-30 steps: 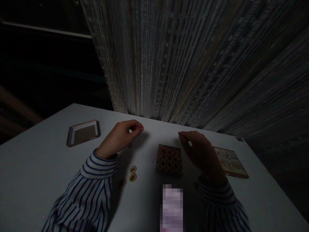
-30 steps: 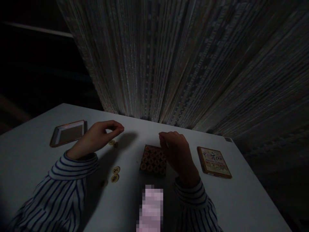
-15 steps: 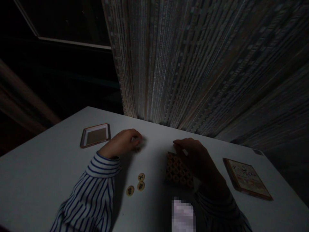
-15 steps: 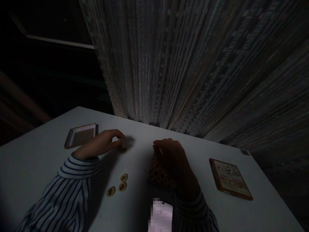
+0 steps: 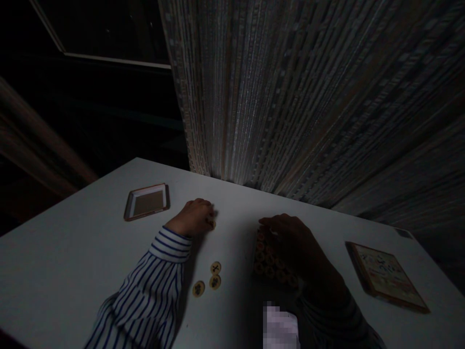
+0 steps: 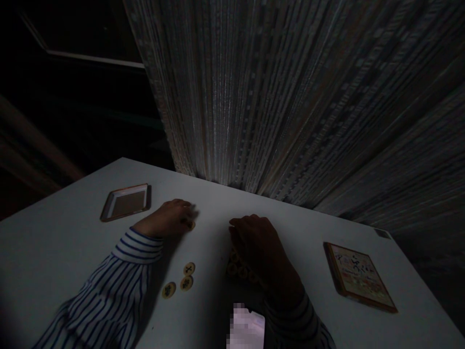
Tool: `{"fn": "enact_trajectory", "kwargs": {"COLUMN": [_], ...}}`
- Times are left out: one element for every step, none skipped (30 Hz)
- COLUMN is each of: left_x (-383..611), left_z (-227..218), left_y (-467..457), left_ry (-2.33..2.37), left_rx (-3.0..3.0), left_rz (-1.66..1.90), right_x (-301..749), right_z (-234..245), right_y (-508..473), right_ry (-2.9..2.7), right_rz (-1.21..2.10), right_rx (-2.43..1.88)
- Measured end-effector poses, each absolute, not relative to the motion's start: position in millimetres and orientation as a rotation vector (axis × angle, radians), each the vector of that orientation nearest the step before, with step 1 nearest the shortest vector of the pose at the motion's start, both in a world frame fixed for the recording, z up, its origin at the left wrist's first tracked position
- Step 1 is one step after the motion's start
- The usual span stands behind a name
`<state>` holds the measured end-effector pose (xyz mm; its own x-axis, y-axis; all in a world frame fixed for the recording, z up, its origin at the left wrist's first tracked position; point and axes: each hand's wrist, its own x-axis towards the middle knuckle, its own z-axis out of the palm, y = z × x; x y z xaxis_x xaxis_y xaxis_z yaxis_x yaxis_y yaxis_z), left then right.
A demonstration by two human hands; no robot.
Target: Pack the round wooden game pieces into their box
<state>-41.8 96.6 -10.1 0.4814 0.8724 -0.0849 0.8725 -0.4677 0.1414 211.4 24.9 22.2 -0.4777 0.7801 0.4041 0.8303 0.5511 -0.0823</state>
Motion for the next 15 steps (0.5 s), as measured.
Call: {"fn": "enact_trajectory", "kwargs": {"left_x": [-40.5,-39.1,-37.8,-36.6,-35.6,-34.7,-34.0,-33.5,-33.2,-32.9,-32.9,-32.9,-33.0,-33.2,-33.5], "left_z": [-11.5,-12.5,-13.3,-13.8,-14.2,-14.6,-15.0,-15.5,-16.0,-16.6,-17.1,-17.7,-18.3,-18.9,-19.6], "left_y": [96.6,96.5,96.4,96.1,96.0,95.8,95.8,95.9,96.0,96.3,96.5,96.8,97.1,97.4,97.8], "left_ry": [1.522,1.522,1.522,1.523,1.525,1.53,1.535,1.54,1.545,1.547,1.547,1.544,1.54,1.534,1.527], "left_rx": [2.563,2.567,2.569,2.57,2.569,2.566,2.562,2.56,2.559,2.56,2.562,2.562,2.56,2.558,2.557], "left_rz": [-0.014,-0.028,-0.043,-0.055,-0.065,-0.074,-0.08,-0.085,-0.091,-0.097,-0.103,-0.109,-0.114,-0.116,-0.114], "right_x": [211.3,211.3,211.5,211.7,212.1,212.5,212.8,213.1,213.3,213.4,213.4,213.4,213.3,213.3,213.2], "right_z": [22.1,22.1,22.1,22.1,22.1,22.0,21.8,21.5,21.1,20.7,20.3,20.1,20.0,20.2,20.6], "right_y": [24.8,24.7,24.7,24.6,24.6,24.6,24.6,24.5,24.5,24.5,24.4,24.3,24.1,24.0,23.7], "right_ry": [-2.396,-2.399,-2.404,-2.409,-2.411,-2.414,-2.416,-2.413,-2.409,-2.407,-2.408,-2.406,-2.406,-2.406,-2.407], "right_rz": [-0.167,-0.16,-0.154,-0.15,-0.148,-0.146,-0.144,-0.145,-0.147,-0.149,-0.151,-0.153,-0.154,-0.151,-0.146], "right_rx": [-1.314,-1.319,-1.325,-1.331,-1.332,-1.327,-1.321,-1.316,-1.31,-1.307,-1.306,-1.307,-1.309,-1.31,-1.314]}}
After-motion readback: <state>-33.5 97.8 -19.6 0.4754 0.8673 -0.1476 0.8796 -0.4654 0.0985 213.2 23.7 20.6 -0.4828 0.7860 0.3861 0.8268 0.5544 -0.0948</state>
